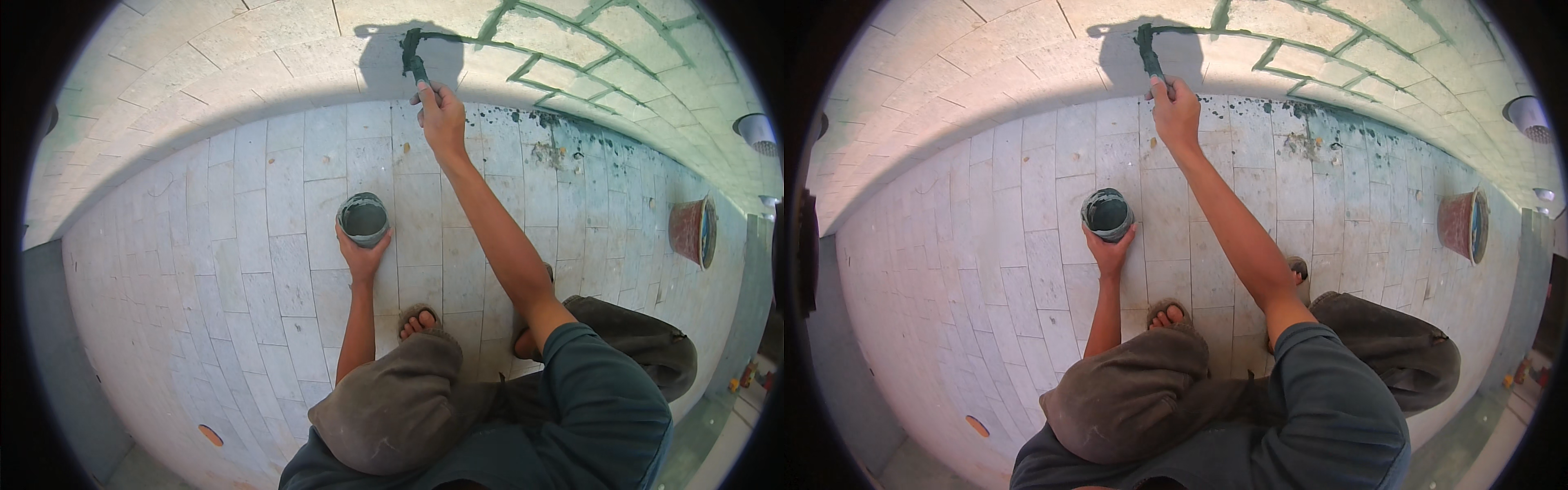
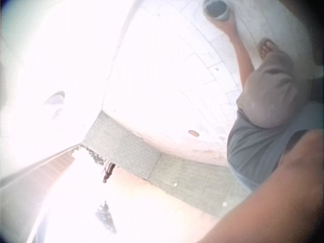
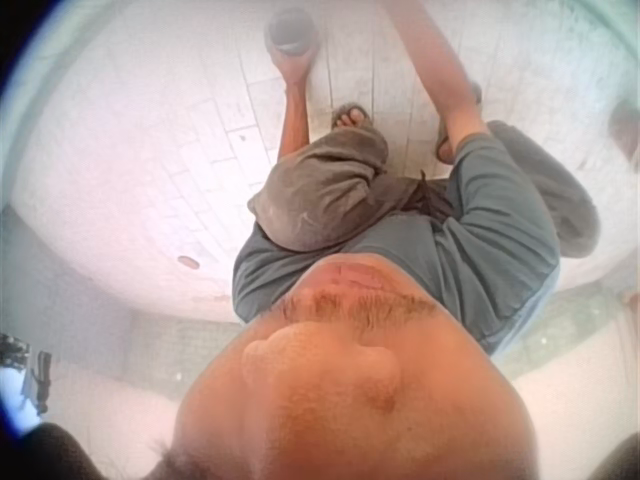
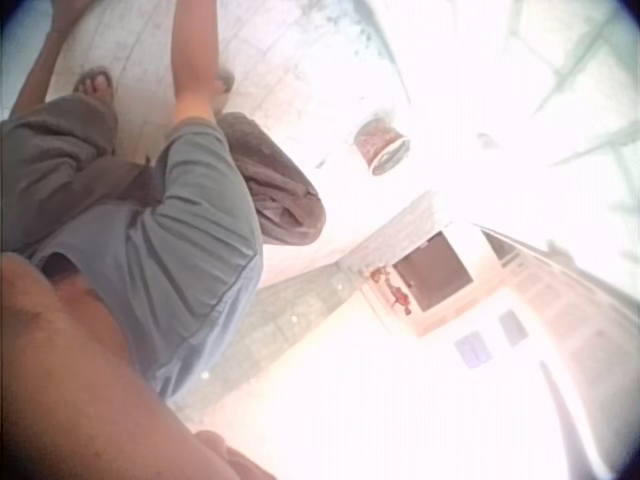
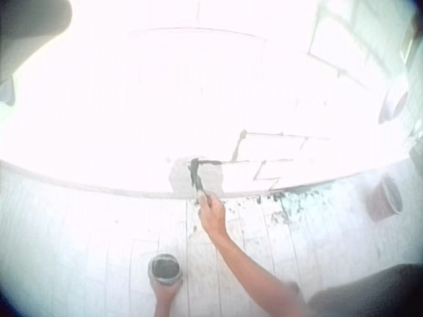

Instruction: The person applies grout to the gaps between wall tiles using a small scraper, dipping the tool into a plastic container of green grout and smoothing it into the horizontal and vertical seams.

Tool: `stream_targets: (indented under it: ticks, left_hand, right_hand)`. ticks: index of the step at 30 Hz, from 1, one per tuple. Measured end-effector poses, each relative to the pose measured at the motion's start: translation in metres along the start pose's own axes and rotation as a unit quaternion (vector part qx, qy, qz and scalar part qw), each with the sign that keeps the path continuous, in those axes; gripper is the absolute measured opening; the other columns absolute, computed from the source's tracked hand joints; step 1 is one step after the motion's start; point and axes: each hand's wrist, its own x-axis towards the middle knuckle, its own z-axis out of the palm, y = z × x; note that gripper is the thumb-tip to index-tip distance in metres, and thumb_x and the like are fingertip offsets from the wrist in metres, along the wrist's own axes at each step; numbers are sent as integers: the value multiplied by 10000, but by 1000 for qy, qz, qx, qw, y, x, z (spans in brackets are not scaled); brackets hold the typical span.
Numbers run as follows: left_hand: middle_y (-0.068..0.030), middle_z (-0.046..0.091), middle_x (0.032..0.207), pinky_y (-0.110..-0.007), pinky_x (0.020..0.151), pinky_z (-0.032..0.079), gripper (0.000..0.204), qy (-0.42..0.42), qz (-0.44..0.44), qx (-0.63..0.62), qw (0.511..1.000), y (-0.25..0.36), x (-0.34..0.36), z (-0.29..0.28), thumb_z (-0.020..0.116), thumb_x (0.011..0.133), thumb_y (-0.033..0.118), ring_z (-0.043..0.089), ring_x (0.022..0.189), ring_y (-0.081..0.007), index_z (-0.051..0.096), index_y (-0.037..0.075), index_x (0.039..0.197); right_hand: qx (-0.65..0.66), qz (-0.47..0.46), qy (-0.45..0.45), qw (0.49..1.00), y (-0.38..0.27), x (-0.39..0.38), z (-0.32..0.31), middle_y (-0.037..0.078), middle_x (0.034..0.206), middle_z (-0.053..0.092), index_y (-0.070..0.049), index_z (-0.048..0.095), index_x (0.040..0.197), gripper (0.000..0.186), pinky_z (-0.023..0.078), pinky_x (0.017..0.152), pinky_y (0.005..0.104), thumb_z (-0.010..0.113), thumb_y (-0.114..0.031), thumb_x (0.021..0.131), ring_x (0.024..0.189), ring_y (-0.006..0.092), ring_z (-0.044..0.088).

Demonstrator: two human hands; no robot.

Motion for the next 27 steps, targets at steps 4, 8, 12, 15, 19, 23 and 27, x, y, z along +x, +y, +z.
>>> stream_targets:
  ticks: [4, 8, 12, 15, 19, 23, 27]
  left_hand:
    - [-176, 549, 1246, -409, 979, 449, 921, -2, 11, -7, 1000, 2, 2, 3, 925, 646, 221, 554, 1144, -301, 402, -28, 1362]
    - [-175, 548, 1240, -412, 973, 450, 916, -1, -1, -15, 1000, 0, 1, 0, 927, 643, 218, 554, 1139, -303, 406, -26, 1356]
    - [-175, 545, 1242, -412, 972, 450, 920, -2, -3, -10, 1000, -1, 1, 2, 928, 643, 215, 551, 1141, -306, 403, -26, 1359]
    - [-175, 542, 1246, -410, 974, 448, 923, -6, -7, -12, 1000, -1, 1, 2, 928, 644, 212, 548, 1145, -306, 399, -27, 1362]
    - [-174, 541, 1249, -409, 978, 447, 932, -6, -2, -11, 1000, 0, 1, 2, 930, 640, 211, 545, 1151, -305, 396, -28, 1366]
    - [-173, 540, 1251, -408, 980, 447, 940, -2, -3, -10, 1000, -2, 1, 0, 934, 637, 210, 544, 1154, -301, 394, -30, 1368]
    - [-174, 540, 1252, -408, 979, 449, 943, -3, -8, -5, 1000, 0, 0, -2, 933, 639, 208, 546, 1149, -297, 389, -30, 1372]
  right_hand:
    - [19, 49, 24, 998, 3, 9, 6, 65, 731, 664, 30, 638, 914, 285, 373, 461, 257, 604, -245, 978, 504, 81, 483]
    - [120, 188, 10, 975, 7, 12, 11, 87, 803, 646, 16, 608, 891, 248, 342, 459, 240, 593, -213, 986, 515, 89, 441]
    - [143, 155, 11, 977, 7, 30, 22, 93, 795, 654, 22, 603, 875, 252, 333, 455, 251, 587, -204, 986, 513, 93, 439]
    - [143, 100, 21, 984, -1, 39, 33, 75, 762, 665, 31, 609, 858, 277, 331, 441, 266, 581, -211, 990, 499, 87, 445]
    - [117, 55, 10, 992, -5, 30, 35, 55, 754, 658, 29, 623, 911, 261, 335, 437, 260, 583, -215, 995, 503, 71, 447]
    - [94, 19, -22, 995, 0, -7, 33, 43, 756, 658, 24, 631, 975, 262, 351, 440, 249, 576, -231, 1002, 499, 61, 458]
    - [84, 45, -7, 995, 4, -14, 27, 47, 753, 650, 31, 625, 978, 279, 355, 437, 248, 562, -239, 1009, 492, 67, 463]
